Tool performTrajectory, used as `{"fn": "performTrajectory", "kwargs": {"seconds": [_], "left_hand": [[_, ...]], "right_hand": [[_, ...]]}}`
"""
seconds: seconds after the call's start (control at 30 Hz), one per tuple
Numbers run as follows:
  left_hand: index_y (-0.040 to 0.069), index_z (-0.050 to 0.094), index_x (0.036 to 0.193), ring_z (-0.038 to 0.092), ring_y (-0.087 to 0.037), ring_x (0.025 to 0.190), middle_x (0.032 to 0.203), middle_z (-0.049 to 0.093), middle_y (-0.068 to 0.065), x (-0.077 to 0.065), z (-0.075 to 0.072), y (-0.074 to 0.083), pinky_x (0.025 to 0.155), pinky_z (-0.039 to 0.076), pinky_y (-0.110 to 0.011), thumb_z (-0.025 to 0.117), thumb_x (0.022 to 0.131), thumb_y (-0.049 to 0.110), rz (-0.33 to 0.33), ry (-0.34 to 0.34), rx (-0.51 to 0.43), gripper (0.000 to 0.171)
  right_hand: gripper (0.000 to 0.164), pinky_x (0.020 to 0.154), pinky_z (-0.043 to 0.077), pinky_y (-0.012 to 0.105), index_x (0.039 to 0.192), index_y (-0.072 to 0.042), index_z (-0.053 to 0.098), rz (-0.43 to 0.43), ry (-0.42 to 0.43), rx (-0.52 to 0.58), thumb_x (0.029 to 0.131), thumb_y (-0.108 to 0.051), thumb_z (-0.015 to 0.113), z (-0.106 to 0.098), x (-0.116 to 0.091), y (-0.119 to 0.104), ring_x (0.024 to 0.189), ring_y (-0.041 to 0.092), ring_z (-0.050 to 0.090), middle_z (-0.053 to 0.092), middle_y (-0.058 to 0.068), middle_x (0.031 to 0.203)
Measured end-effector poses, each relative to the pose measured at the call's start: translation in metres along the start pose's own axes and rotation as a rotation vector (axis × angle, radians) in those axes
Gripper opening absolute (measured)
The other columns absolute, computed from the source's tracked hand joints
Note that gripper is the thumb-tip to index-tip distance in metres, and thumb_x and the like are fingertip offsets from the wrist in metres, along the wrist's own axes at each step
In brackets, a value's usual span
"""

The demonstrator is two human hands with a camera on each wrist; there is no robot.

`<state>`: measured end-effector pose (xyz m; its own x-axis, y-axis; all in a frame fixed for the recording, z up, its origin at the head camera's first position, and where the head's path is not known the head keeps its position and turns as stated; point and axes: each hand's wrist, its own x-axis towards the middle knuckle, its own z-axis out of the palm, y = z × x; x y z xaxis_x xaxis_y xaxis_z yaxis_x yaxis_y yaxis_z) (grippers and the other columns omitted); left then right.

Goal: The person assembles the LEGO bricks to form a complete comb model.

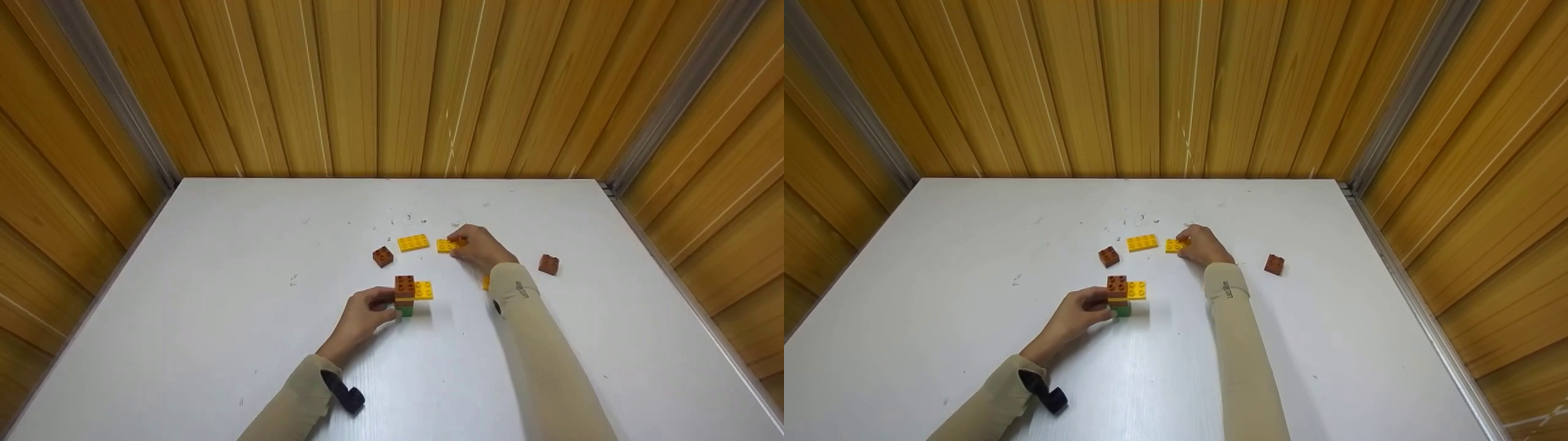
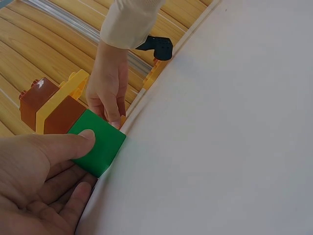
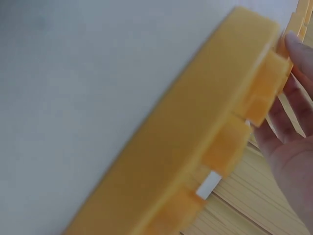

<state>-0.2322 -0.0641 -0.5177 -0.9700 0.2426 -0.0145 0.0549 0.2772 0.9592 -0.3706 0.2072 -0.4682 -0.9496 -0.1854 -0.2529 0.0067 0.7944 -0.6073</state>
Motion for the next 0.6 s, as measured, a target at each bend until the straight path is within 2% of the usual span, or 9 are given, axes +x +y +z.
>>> {"fn": "performTrajectory", "kwargs": {"seconds": [0.13, 0.3, 0.6], "left_hand": [[0.009, 0.064, 0.122, 0.063, -0.021, 0.112, 0.119, 0.067, -0.008, 0.0005, 0.0004, 0.0007, 0.096, 0.052, -0.032, 0.071, 0.083, 0.008, 0.007, 0.003, 0.006, 0.04], [0.009, 0.064, 0.122, 0.063, -0.021, 0.111, 0.119, 0.067, -0.007, 0.0006, 0.0002, 0.0013, 0.097, 0.051, -0.033, 0.071, 0.083, 0.01, 0.005, -0.003, 0.019, 0.039], [0.01, 0.064, 0.122, 0.062, -0.02, 0.111, 0.119, 0.067, -0.006, 0.0012, 0.0, 0.001, 0.097, 0.051, -0.033, 0.072, 0.083, 0.011, -0.009, -0.002, 0.026, 0.04]], "right_hand": [[0.037, 0.114, 0.031, 0.048, 0.126, -0.015, 0.063, 0.006, 0.003, 0.006, 0.09, -0.017, 0.067, 0.0011, 0.0002, -0.0011, 0.126, 0.026, 0.046, 0.054, 0.006, 0.133], [0.037, 0.113, 0.033, 0.048, 0.127, -0.011, 0.06, -0.023, -0.017, -0.018, 0.091, -0.015, 0.066, 0.0015, -0.0008, -0.0019, 0.126, 0.027, 0.047, 0.055, 0.009, 0.131], [0.039, 0.114, 0.03, 0.051, 0.129, -0.014, 0.058, -0.032, -0.045, -0.038, 0.091, -0.02, 0.066, 0.0023, -0.0011, 0.0028, 0.127, 0.027, 0.045, 0.054, 0.007, 0.132]]}}
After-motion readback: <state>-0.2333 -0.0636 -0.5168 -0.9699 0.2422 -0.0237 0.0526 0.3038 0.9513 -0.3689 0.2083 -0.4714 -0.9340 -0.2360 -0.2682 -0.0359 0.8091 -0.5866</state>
